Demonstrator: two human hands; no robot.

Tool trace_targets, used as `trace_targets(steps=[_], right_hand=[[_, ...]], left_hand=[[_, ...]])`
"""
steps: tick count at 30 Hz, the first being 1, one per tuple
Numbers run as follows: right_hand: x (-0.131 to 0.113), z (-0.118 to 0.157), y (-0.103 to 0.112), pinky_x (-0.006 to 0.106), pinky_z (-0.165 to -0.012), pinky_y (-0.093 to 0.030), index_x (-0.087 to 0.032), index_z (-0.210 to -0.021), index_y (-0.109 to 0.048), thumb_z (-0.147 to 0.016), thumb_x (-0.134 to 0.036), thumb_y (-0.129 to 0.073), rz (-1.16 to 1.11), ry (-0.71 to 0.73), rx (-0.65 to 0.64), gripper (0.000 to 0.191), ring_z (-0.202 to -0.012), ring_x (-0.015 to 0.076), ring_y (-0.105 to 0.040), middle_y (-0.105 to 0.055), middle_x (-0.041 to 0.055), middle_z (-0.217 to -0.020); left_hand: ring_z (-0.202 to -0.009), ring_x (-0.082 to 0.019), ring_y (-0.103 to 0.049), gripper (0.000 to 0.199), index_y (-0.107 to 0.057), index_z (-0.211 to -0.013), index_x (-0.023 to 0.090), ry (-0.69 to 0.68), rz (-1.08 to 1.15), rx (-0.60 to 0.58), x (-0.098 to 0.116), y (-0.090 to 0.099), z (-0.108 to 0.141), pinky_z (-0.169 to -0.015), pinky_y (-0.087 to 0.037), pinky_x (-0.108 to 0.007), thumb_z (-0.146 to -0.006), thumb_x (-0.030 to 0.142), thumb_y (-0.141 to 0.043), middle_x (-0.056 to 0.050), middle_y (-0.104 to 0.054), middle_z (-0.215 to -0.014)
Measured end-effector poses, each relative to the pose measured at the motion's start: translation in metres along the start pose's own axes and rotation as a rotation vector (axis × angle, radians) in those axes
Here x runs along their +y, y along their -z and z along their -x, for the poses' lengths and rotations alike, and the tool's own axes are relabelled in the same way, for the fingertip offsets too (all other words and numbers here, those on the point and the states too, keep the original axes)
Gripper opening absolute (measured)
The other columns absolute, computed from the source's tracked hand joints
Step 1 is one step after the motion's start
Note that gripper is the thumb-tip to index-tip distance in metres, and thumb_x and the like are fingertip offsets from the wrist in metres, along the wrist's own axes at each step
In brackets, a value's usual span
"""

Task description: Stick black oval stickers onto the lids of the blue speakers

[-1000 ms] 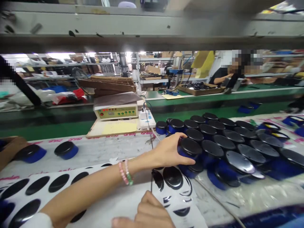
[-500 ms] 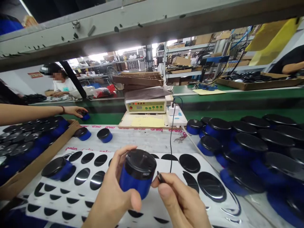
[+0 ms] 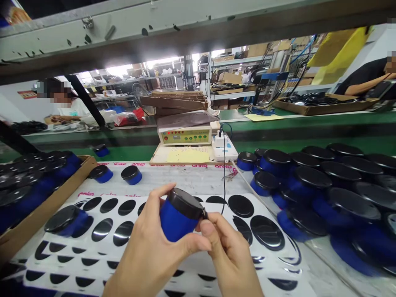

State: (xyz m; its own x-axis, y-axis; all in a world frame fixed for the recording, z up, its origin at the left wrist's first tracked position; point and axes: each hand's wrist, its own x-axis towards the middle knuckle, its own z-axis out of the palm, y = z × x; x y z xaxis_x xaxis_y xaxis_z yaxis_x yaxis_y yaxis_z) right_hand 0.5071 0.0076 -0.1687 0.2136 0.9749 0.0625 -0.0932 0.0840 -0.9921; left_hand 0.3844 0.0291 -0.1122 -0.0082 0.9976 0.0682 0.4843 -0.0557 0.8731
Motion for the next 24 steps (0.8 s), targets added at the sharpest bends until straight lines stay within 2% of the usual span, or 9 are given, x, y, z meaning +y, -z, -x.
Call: trace_targets(steps=[4,7,10,12,14,16,18,21,24], right_hand=[[0.004,0.000,-0.003,0.017,-0.053,-0.041,-0.020,-0.072,-0.059,-0.083,-0.057,-0.058,-0.062,-0.044,-0.033,0.039,-0.057,0.0100,-0.044,-0.046,-0.0021,-0.063],[0.008,0.002,-0.002,0.019,-0.056,-0.043,-0.022,-0.081,-0.059,-0.085,-0.058,-0.054,-0.033,-0.029,0.027,0.036,-0.061,0.0115,-0.048,-0.049,-0.0016,-0.066],[0.011,0.003,0.000,0.022,-0.059,-0.044,-0.029,-0.106,-0.058,-0.083,-0.063,-0.054,0.150,0.139,0.136,0.041,-0.060,0.0126,-0.048,-0.046,-0.0036,-0.064],[0.011,0.002,0.000,0.025,-0.063,-0.045,-0.033,-0.123,-0.052,-0.074,-0.068,-0.061,0.327,0.266,0.152,0.061,-0.061,0.0135,-0.048,-0.047,-0.0043,-0.067],[0.008,0.000,-0.001,0.027,-0.065,-0.048,-0.034,-0.129,-0.049,-0.068,-0.066,-0.068,0.449,0.343,0.129,0.071,-0.065,0.0150,-0.053,-0.057,-0.0015,-0.080],[0.006,-0.002,0.000,0.027,-0.065,-0.050,-0.034,-0.126,-0.051,-0.073,-0.059,-0.069,0.468,0.368,0.096,0.062,-0.075,0.0175,-0.059,-0.063,0.0024,-0.103],[0.004,-0.004,0.002,0.025,-0.066,-0.051,-0.035,-0.125,-0.052,-0.076,-0.056,-0.068,0.401,0.362,0.047,0.055,-0.085,0.0193,-0.062,-0.061,0.0025,-0.116],[0.004,-0.003,0.006,0.022,-0.067,-0.053,-0.036,-0.123,-0.054,-0.072,-0.059,-0.069,0.289,0.299,0.001,0.057,-0.091,0.0197,-0.063,-0.060,0.0016,-0.120],[0.008,-0.001,0.009,0.022,-0.073,-0.054,-0.033,-0.120,-0.058,-0.067,-0.061,-0.072,0.226,0.279,-0.013,0.061,-0.093,0.0204,-0.063,-0.061,0.0024,-0.118]], left_hand=[[-0.104,-0.033,-0.053,0.086,-0.049,-0.125,0.025,0.032,-0.012,0.008,0.002,0.001,-0.003,-0.090,-0.042,-0.043,-0.053,0.064,-0.076,-0.009,-0.055,-0.114],[-0.107,-0.033,-0.051,0.086,-0.047,-0.129,0.027,0.005,0.077,-0.086,-0.009,0.004,-0.010,-0.089,-0.042,-0.040,-0.058,0.070,-0.069,-0.009,-0.054,-0.119],[-0.101,-0.026,-0.054,0.073,-0.049,-0.126,0.028,0.028,0.319,-0.200,-0.020,0.004,-0.017,-0.088,-0.042,-0.034,-0.073,0.078,-0.045,-0.007,-0.059,-0.111],[-0.094,-0.021,-0.057,0.068,-0.051,-0.122,0.027,0.157,0.496,-0.247,-0.024,0.000,-0.019,-0.082,-0.044,-0.030,-0.079,0.077,-0.032,-0.005,-0.061,-0.104],[-0.093,-0.020,-0.059,0.067,-0.050,-0.122,0.027,0.268,0.656,-0.315,-0.030,-0.008,-0.019,-0.078,-0.046,-0.028,-0.081,0.076,-0.029,-0.005,-0.062,-0.104],[-0.096,-0.023,-0.060,0.068,-0.045,-0.129,0.028,0.237,0.793,-0.386,-0.038,-0.016,-0.018,-0.076,-0.049,-0.030,-0.080,0.075,-0.035,-0.007,-0.060,-0.112],[-0.099,-0.027,-0.060,0.077,-0.040,-0.134,0.031,0.129,0.873,-0.419,-0.046,-0.020,-0.016,-0.077,-0.051,-0.033,-0.072,0.074,-0.052,-0.009,-0.057,-0.122],[-0.114,-0.033,-0.053,0.083,-0.045,-0.132,0.034,-0.022,0.856,-0.441,-0.052,-0.017,-0.012,-0.083,-0.052,-0.036,-0.060,0.064,-0.073,-0.008,-0.043,-0.139],[-0.122,-0.034,-0.046,0.072,-0.055,-0.121,0.036,-0.094,0.778,-0.438,-0.049,-0.009,-0.008,-0.091,-0.050,-0.037,-0.056,0.061,-0.076,-0.003,-0.036,-0.144]])
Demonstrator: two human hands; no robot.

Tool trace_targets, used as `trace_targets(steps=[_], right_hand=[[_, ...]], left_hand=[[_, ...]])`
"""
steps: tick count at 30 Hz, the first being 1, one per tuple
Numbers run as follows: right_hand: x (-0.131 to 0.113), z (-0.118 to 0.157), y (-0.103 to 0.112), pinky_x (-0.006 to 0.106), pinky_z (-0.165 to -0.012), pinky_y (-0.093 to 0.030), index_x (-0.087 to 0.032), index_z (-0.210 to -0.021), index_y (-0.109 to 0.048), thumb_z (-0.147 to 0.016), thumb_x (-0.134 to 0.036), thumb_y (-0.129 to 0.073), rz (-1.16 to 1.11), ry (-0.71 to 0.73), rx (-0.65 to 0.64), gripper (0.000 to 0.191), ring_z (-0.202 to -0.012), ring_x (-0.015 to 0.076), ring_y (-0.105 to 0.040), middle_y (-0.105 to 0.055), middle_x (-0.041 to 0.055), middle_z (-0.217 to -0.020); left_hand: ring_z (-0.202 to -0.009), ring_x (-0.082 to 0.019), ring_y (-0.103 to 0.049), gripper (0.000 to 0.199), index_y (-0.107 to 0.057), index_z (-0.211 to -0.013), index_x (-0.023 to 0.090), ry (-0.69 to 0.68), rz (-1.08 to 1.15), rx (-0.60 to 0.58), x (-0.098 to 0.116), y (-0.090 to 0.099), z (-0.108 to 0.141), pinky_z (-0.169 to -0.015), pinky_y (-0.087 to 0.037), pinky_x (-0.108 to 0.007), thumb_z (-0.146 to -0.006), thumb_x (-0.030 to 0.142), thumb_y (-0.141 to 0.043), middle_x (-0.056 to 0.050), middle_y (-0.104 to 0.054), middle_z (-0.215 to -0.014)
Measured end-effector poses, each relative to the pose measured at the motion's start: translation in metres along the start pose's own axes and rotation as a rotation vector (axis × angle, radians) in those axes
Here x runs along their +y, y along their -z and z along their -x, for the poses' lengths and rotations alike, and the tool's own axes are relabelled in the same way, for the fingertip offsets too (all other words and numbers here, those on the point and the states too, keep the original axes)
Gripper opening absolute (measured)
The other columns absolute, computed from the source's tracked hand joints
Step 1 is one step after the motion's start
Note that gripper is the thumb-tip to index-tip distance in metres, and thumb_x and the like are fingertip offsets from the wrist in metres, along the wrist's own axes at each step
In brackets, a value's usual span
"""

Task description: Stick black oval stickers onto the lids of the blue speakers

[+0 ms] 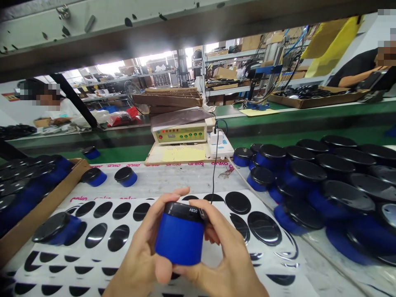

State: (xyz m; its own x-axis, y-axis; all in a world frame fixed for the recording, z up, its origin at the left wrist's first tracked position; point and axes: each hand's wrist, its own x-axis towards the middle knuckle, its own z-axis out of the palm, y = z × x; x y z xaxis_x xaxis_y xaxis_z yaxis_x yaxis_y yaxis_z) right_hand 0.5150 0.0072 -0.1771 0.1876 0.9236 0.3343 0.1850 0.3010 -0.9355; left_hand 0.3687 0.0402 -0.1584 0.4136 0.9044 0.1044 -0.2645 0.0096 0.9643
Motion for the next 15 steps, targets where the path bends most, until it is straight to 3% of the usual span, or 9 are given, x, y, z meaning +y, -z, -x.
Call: trace_targets(steps=[6,10,13,15], right_hand=[[0.0046,0.0017,0.0007,0.023,-0.076,-0.054,-0.034,-0.122,-0.057,-0.069,-0.065,-0.068,-0.051,0.032,-0.051,0.062,-0.095,0.0219,-0.062,-0.059,0.0037,-0.118],[0.0066,-0.0004,0.0032,0.023,-0.075,-0.054,-0.036,-0.122,-0.056,-0.070,-0.061,-0.070,-0.035,0.061,-0.076,0.060,-0.094,0.0215,-0.063,-0.059,0.0029,-0.117],[0.0080,-0.0037,0.0056,0.023,-0.074,-0.054,-0.031,-0.122,-0.057,-0.070,-0.056,-0.073,0.021,0.095,-0.093,0.061,-0.092,0.0215,-0.062,-0.060,0.0057,-0.115],[0.0078,-0.0070,0.0072,0.023,-0.075,-0.054,-0.028,-0.124,-0.057,-0.070,-0.057,-0.073,0.042,0.112,-0.121,0.064,-0.098,0.0235,-0.061,-0.060,0.0080,-0.116]], left_hand=[[-0.115,-0.032,-0.051,0.076,-0.056,-0.118,0.032,0.022,-0.064,0.041,0.0075,-0.0033,0.0051,-0.091,-0.050,-0.035,-0.052,0.063,-0.076,-0.005,-0.046,-0.130],[-0.121,-0.033,-0.046,0.075,-0.056,-0.121,0.033,0.004,-0.051,0.030,0.0020,-0.0018,0.0059,-0.095,-0.047,-0.037,-0.054,0.061,-0.077,-0.005,-0.039,-0.139],[-0.123,-0.035,-0.045,0.076,-0.050,-0.129,0.032,-0.005,0.110,-0.035,-0.0009,0.0018,0.0042,-0.094,-0.047,-0.039,-0.063,0.066,-0.068,-0.008,-0.032,-0.147],[-0.121,-0.034,-0.048,0.078,-0.044,-0.135,0.031,0.084,0.286,-0.059,-0.0014,0.0045,0.0032,-0.093,-0.047,-0.042,-0.071,0.074,-0.054,-0.010,-0.035,-0.146]])
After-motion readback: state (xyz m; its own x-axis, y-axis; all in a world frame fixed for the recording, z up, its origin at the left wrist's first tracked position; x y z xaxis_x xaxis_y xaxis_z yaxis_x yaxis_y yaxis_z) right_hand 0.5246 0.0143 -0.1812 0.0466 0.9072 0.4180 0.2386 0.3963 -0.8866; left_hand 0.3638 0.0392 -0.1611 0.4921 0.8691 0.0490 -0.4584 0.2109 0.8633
